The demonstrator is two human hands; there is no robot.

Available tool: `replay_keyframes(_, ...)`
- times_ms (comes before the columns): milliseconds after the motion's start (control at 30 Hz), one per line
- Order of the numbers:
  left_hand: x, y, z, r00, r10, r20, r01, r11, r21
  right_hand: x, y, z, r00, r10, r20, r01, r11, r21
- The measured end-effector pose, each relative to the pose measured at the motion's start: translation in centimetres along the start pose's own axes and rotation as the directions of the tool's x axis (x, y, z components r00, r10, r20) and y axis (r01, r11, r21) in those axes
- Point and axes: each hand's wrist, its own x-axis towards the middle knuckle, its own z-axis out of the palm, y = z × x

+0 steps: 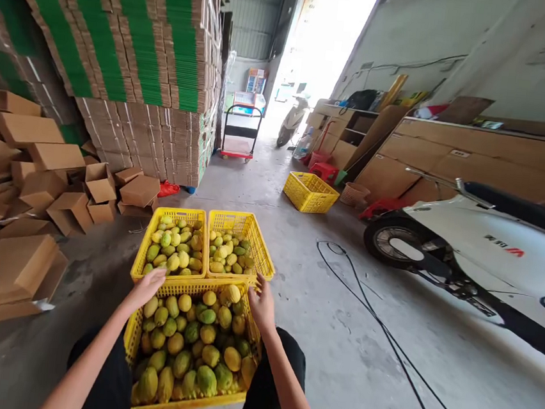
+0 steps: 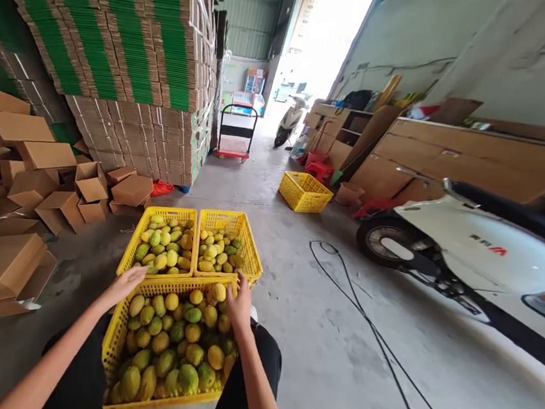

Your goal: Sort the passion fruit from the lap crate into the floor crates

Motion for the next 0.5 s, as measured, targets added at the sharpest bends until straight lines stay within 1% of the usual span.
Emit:
replay_keyframes(33, -0.5, -0.6, -0.8, 0.999, 0.039, 0.008, -0.040, 0.999, 0.038, -0.9, 0.8, -1.5, 0.998, -0.055, -0.017, 0.053, 0.995, -0.088)
replay_keyframes(67, -0.9, -1.3, -1.4, 0.998, 0.058, 0.014, -0.059, 0.995, 0.075, -1.7, 1.6, -2.8, 0.997, -0.076, -0.021, 0.071, 0.986, -0.153)
replay_keyframes(133, -1.3, -2.3, -2.3, 0.997, 0.073, 0.024, -0.076, 0.983, 0.168, -2.6, 2.7, -4.6, 0.999, -0.043, -0.012, 0.040, 0.982, -0.185)
replay_keyframes(200, -1.1, -2.6, -2.2, 0.995, 0.063, 0.077, -0.084, 0.947, 0.309, -2.4, 2.9, -5.2, 1.000, 0.004, 0.021, -0.001, 0.986, -0.166)
replay_keyframes(267, -0.4, -2.1, -1.2, 0.980, 0.024, 0.199, -0.114, 0.883, 0.455, -1.3, 2.3, -4.7, 0.996, 0.010, 0.091, 0.003, 0.989, -0.147)
replay_keyframes(333, 0.4, -1.4, 0.6, 0.936, -0.033, 0.351, -0.175, 0.821, 0.543, 0.2, 1.6, -3.4, 0.975, -0.050, 0.218, 0.081, 0.987, -0.137)
replay_keyframes(367, 0.8, -1.2, 1.5, 0.908, -0.056, 0.415, -0.209, 0.798, 0.565, 0.9, 1.4, -2.6, 0.952, -0.092, 0.291, 0.136, 0.981, -0.136)
replay_keyframes(400, 1.1, -1.2, 2.5, 0.885, -0.069, 0.460, -0.241, 0.778, 0.580, 1.6, 1.3, -1.8, 0.926, -0.133, 0.354, 0.194, 0.971, -0.141)
replay_keyframes(433, 1.5, -1.3, 3.3, 0.871, -0.070, 0.486, -0.271, 0.756, 0.595, 2.2, 1.3, -1.1, 0.902, -0.165, 0.399, 0.247, 0.956, -0.161)
replay_keyframes(500, 2.3, -2.2, 4.5, 0.863, -0.037, 0.504, -0.330, 0.713, 0.619, 3.1, 1.8, 0.2, 0.873, -0.189, 0.449, 0.328, 0.909, -0.256)
